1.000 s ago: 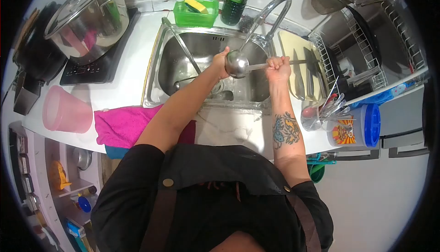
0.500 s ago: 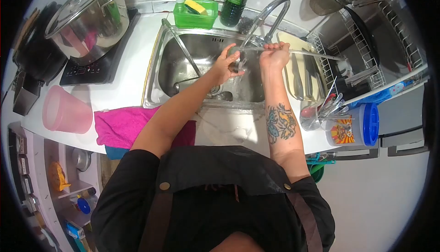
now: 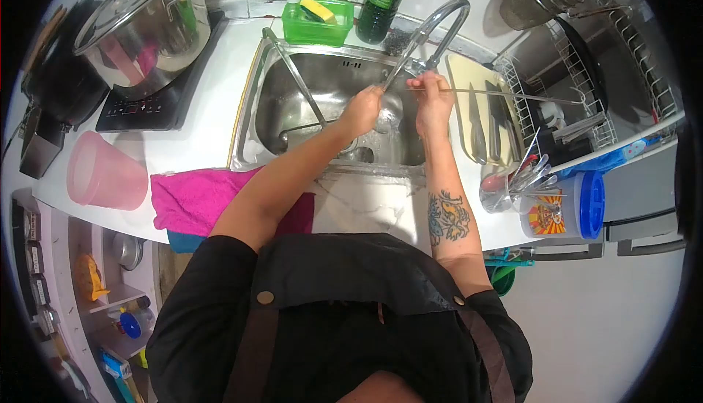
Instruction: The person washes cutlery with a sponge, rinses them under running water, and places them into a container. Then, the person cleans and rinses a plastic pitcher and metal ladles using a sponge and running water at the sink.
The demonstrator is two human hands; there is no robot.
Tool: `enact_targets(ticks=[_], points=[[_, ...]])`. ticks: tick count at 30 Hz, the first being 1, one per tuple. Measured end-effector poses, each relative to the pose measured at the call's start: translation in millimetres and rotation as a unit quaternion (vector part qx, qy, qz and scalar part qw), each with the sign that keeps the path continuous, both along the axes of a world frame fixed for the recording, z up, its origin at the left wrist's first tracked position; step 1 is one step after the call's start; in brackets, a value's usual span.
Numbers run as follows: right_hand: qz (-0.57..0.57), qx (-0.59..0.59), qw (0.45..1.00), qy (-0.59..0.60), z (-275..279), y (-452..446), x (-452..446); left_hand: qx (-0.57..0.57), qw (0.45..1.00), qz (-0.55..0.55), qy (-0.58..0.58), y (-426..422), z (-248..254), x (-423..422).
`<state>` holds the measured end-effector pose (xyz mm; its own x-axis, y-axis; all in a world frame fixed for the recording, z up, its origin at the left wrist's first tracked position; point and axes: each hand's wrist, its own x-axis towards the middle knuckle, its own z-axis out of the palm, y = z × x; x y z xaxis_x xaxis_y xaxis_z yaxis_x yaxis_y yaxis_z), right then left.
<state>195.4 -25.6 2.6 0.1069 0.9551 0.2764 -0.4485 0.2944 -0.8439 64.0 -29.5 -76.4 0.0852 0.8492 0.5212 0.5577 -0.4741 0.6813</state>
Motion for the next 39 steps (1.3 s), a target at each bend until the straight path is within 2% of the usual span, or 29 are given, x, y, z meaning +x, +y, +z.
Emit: enact_targets(ticks=[2, 3, 4, 5, 6, 8, 10, 11, 12, 13, 15, 17, 19, 21, 22, 23, 24, 26, 29, 30, 31, 33, 35, 37, 39], points=[[-0.009, -0.027, 0.988, -0.150, -2, -4, 6, 0.021, 0.999, -0.005, 0.045, 7, -4, -7], [-0.010, -0.028, 0.988, -0.149, -1, -6, 9, 0.014, 0.993, 0.002, 0.114, 7, 2, -11], [-0.013, 0.039, 0.959, -0.281, -1, -10, 12, 0.006, 0.983, 0.009, 0.184, 5, 7, -14], [-0.015, 0.105, 0.908, -0.406, 0, -14, 15, 0.006, 0.983, 0.008, 0.184, 3, 12, -17], [0.013, 0.023, 0.897, -0.441, 10, -22, 13, 0.027, 0.975, 0.001, 0.219, 2, 14, -18], [0.021, -0.005, 0.906, -0.423, 5, -22, 16, 0.050, 0.966, -0.008, 0.255, 1, 17, -19], [0.030, -0.033, 0.914, -0.404, -1, -22, 20, -0.038, 0.968, -0.001, 0.248, -2, 19, -19], [0.025, 0.029, 0.904, -0.426, -4, -24, 22, -0.038, 0.968, -0.001, 0.249, -2, 21, -19], [0.020, 0.091, 0.890, -0.447, -8, -27, 24, -0.081, 0.979, 0.024, 0.183, 1, 14, -18], [0.019, 0.091, 0.890, -0.446, -12, -30, 24, -0.124, 0.984, 0.049, 0.116, 5, 9, -18], [0.005, 0.222, 0.861, -0.457, -20, -41, 23, -0.100, 0.989, 0.024, 0.111, 17, -1, -22], [-0.015, 0.250, 0.840, -0.481, -26, -53, 25, -0.075, 0.992, 0.001, 0.105, 24, -13, -25], [0.042, 0.136, 0.913, -0.382, -37, -60, 30, -0.037, 0.998, 0.031, 0.038, 17, -7, -25], [0.084, 0.107, 0.915, -0.381, -29, -71, 45, -0.048, 0.998, 0.035, 0.024, 13, -1, -25], [0.208, -0.071, 0.950, -0.220, -8, -84, 50, -0.059, 0.997, 0.039, 0.010, 12, 1, -25], [0.317, -0.243, 0.916, -0.042, 8, -94, 54, -0.059, 0.997, 0.039, 0.009, 10, 2, -25], [0.316, -0.243, 0.916, -0.043, 17, -99, 56, -0.048, 0.998, 0.024, 0.011, 9, 3, -26], [0.282, -0.340, 0.895, -0.057, 27, -108, 61, -0.039, 0.999, 0.007, 0.014, 5, 5, -25], [0.309, -0.341, 0.881, -0.111, 2, -99, 84, 0.014, 0.998, -0.026, 0.048, 2, 9, -19], [0.272, -0.339, 0.884, -0.172, 8, -104, 78, 0.053, 0.997, -0.038, 0.045, 3, 9, -17], [0.271, -0.339, 0.884, -0.172, 12, -107, 78, 0.092, 0.994, -0.048, 0.041, 4, 8, -16], [0.227, -0.299, 0.885, -0.274, 14, -111, 77, 0.077, 0.994, -0.031, 0.069, 4, 13, -14], [0.202, -0.282, 0.893, -0.288, 9, -116, 75, 0.060, 0.994, -0.012, 0.095, 0, 23, -11], [0.176, -0.264, 0.899, -0.303, 2, -116, 77, -0.065, 0.997, 0.032, 0.031, -3, 32, -7], [0.155, -0.204, 0.907, -0.333, -3, -112, 80, -0.027, 0.998, 0.031, 0.044, -3, 31, -5]])
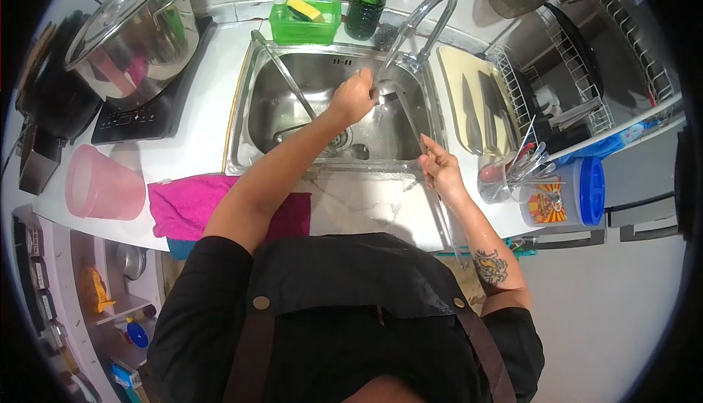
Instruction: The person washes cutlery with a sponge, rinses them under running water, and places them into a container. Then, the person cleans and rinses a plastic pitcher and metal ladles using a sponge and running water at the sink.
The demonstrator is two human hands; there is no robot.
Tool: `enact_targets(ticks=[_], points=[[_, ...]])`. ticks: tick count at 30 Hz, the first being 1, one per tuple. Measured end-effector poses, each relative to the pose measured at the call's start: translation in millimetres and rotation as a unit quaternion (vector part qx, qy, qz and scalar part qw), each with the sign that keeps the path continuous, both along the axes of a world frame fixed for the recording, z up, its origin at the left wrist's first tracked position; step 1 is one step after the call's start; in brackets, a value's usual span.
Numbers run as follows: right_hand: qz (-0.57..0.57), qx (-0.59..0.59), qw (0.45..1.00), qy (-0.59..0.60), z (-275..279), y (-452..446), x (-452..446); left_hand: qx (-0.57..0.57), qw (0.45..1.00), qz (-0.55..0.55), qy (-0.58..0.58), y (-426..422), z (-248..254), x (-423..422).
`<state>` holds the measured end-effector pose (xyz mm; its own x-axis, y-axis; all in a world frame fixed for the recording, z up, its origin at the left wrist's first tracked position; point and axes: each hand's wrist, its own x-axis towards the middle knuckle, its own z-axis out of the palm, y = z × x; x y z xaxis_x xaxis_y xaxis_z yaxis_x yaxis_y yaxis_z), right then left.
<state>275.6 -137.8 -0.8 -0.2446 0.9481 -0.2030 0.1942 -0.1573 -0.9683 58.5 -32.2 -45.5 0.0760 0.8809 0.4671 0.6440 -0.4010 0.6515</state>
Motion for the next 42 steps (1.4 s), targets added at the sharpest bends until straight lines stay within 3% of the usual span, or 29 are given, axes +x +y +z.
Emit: enact_targets(ticks=[4, 5, 7, 10, 14, 16, 17, 18, 19, 20, 22, 25, 31, 34, 42], points=[[0.013, 0.016, 1.000, -0.023, 1, -1, -1, 0.087, 0.993, -0.017, 0.078, -3, -12, 1], [0.021, 0.016, 0.999, -0.044, -5, 2, 1, 0.086, 0.993, -0.019, 0.078, -3, -14, 1], [0.027, 0.015, 0.998, -0.063, -20, 5, 6, 0.017, 0.979, 0.009, 0.205, -5, -14, 1], [0.035, 0.045, 0.987, -0.148, -31, 9, 10, -0.074, 0.981, 0.019, 0.178, -11, -8, -3], [0.020, 0.063, 0.989, -0.133, -32, 8, 8, -0.012, 0.983, 0.036, 0.178, -11, -15, -4], [0.017, 0.068, 0.990, -0.125, -31, 7, 10, -0.143, 0.988, -0.048, -0.037, -9, -15, -4], [0.015, 0.074, 0.990, -0.119, -29, 7, 13, -0.144, 0.988, -0.048, -0.037, -7, -14, -5], [0.013, 0.079, 0.990, -0.112, -28, 7, 16, -0.329, 0.896, -0.121, -0.273, -6, -7, -8], [0.014, 0.079, 0.990, -0.113, -32, 7, 21, -0.479, 0.711, -0.182, -0.483, -5, -2, -9], [0.016, 0.093, 0.990, -0.106, -38, 8, 27, -0.477, 0.710, -0.182, -0.485, -3, -3, -10], [0.022, 0.106, 0.989, -0.102, -38, 9, 33, -0.497, 0.643, -0.205, -0.546, 2, -13, -11], [0.015, 0.046, 0.993, -0.107, -30, 8, 36, -0.531, 0.606, -0.191, -0.561, 5, -18, -12], [0.013, 0.032, 0.999, 0.014, -21, 6, 32, -0.522, 0.566, -0.220, -0.599, -1, -6, -19], [0.024, 0.029, 0.999, -0.020, -25, 8, 32, -0.485, 0.610, -0.191, -0.597, 4, -9, -13], [-0.009, 0.022, 1.000, -0.006, -17, 13, 31, -0.498, 0.584, -0.176, -0.616, 10, -3, -18]])
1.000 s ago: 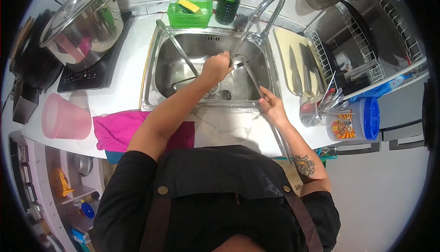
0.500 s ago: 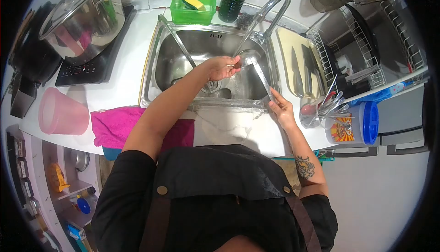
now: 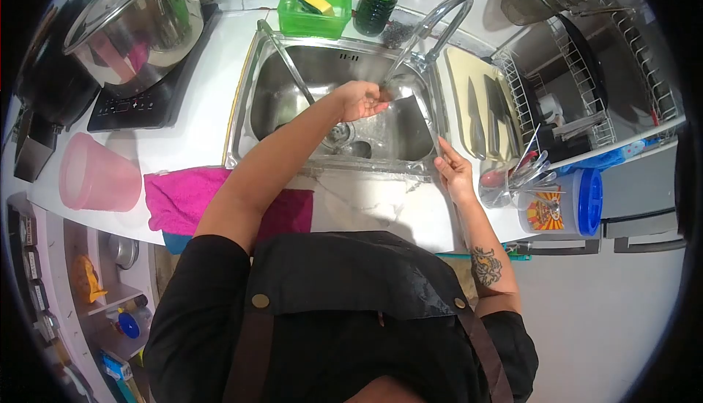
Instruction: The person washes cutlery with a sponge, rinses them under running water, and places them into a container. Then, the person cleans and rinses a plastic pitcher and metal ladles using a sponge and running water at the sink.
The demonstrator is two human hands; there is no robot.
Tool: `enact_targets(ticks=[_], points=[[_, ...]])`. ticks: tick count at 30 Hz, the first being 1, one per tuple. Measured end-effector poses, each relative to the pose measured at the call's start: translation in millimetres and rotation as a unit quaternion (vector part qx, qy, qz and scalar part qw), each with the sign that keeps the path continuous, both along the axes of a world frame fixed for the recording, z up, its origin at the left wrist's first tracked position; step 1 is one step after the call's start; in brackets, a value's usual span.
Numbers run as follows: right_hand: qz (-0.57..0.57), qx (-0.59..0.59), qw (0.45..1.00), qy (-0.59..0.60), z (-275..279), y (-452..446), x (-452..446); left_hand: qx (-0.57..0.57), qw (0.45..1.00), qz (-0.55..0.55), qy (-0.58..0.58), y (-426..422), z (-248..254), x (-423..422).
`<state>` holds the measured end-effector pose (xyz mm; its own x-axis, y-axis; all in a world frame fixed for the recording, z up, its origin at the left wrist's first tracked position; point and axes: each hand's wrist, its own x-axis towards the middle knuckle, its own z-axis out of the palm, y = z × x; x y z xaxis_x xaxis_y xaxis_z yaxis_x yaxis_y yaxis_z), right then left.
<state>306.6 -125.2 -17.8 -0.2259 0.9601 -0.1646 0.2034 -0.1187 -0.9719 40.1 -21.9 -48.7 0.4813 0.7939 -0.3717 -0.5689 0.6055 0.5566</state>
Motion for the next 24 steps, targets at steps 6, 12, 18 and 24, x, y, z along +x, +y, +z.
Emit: enact_targets(ticks=[6, 12, 18, 24], points=[[0.041, 0.084, 0.993, -0.070, 10, 6, -34, -0.057, 0.983, 0.126, -0.123, -6, 11, 10], [0.077, 0.233, 0.958, -0.147, 34, 54, -100, 0.060, 0.949, 0.242, -0.192, -5, 64, -32], [0.173, 0.244, 0.938, -0.175, 15, 135, -111, 0.147, 0.931, 0.316, -0.108, 4, 121, -83], [0.009, 0.480, 0.763, -0.433, -50, 188, -87, 0.209, 0.935, 0.280, -0.055, -14, 119, -102]])
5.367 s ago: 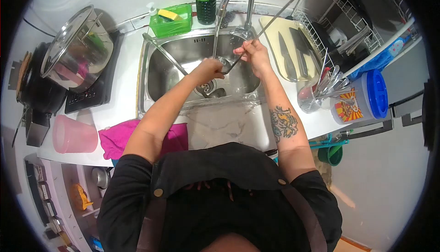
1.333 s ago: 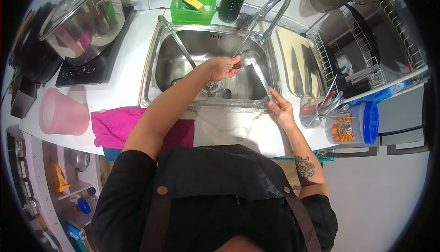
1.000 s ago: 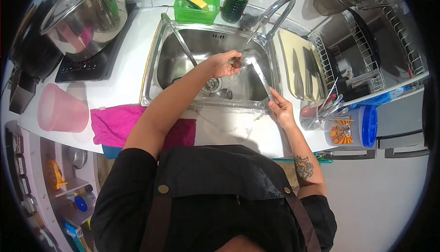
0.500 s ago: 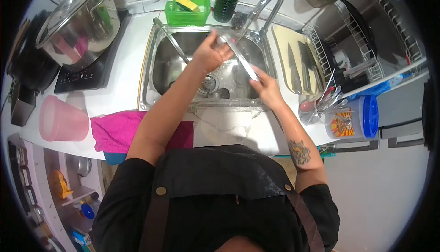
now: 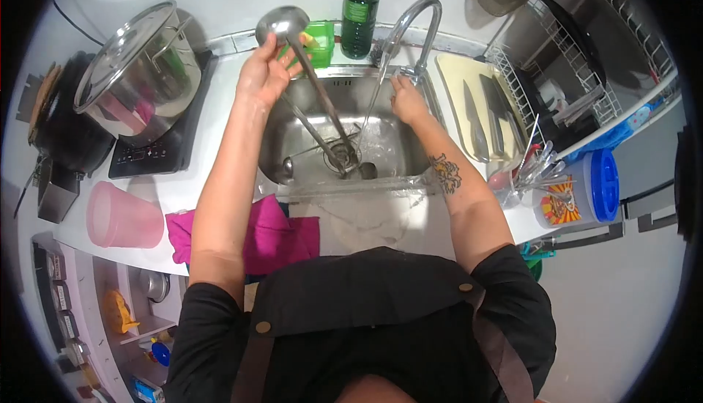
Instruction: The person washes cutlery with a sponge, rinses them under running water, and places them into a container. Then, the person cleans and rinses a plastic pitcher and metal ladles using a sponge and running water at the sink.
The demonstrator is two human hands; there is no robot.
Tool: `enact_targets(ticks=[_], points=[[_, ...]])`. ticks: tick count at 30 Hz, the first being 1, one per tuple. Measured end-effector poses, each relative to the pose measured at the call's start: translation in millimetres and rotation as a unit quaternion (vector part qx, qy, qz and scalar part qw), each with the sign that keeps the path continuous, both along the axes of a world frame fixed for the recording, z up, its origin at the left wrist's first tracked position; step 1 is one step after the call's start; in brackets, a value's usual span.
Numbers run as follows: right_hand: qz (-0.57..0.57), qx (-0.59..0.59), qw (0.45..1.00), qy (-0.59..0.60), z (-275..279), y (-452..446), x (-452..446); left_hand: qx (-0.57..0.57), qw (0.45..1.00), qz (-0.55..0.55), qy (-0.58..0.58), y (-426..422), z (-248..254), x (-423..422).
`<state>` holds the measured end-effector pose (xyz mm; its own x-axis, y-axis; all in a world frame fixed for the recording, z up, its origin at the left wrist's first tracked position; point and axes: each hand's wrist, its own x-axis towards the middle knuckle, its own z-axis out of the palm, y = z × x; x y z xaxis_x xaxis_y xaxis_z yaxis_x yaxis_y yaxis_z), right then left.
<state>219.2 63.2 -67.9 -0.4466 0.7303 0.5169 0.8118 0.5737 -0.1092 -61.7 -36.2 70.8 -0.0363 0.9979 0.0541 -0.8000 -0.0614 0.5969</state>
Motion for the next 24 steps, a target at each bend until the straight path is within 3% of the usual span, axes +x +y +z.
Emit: enact_targets(ticks=[2, 4, 6, 8, 10, 12, 16, 18, 20, 22, 24], points=[[-0.050, -0.117, 0.991, -0.049, 13, -11, -3, 0.006, 0.999, 0.011, 0.046, -6, -11, -2], [-0.053, -0.114, 0.989, -0.080, 21, -14, -15, -0.005, 0.999, 0.018, 0.048, -15, -22, -1], [-0.055, -0.207, 0.955, -0.205, 56, -34, -50, -0.022, 0.998, 0.033, 0.048, -18, -30, -2], [0.036, -0.247, 0.955, -0.163, 61, -49, -85, -0.008, 0.998, 0.036, 0.044, -20, -41, -6], [0.116, -0.170, 0.975, -0.078, 60, -53, -123, 0.000, 0.999, 0.035, 0.034, -23, -47, -11], [0.023, -0.218, 0.974, -0.056, 86, -45, -160, -0.011, 0.998, 0.050, 0.036, -27, -49, -11], [-0.034, 0.009, 0.998, 0.048, 93, 20, -201, -0.020, 0.997, 0.065, 0.039, -32, -58, -9], [-0.033, 0.015, 0.997, 0.067, 83, 39, -211, -0.015, 0.997, 0.070, 0.037, -34, -58, -5], [-0.033, 0.025, 0.995, 0.086, 78, 58, -216, -0.039, 0.997, 0.036, -0.048, -35, -54, 0], [-0.044, -0.120, 0.992, -0.022, 81, 67, -214, -0.038, 0.997, 0.039, -0.056, -29, -62, 2], [-0.040, -0.131, 0.990, 0.025, 89, 65, -210, -0.068, 0.990, 0.105, -0.071, -20, -73, 4]])
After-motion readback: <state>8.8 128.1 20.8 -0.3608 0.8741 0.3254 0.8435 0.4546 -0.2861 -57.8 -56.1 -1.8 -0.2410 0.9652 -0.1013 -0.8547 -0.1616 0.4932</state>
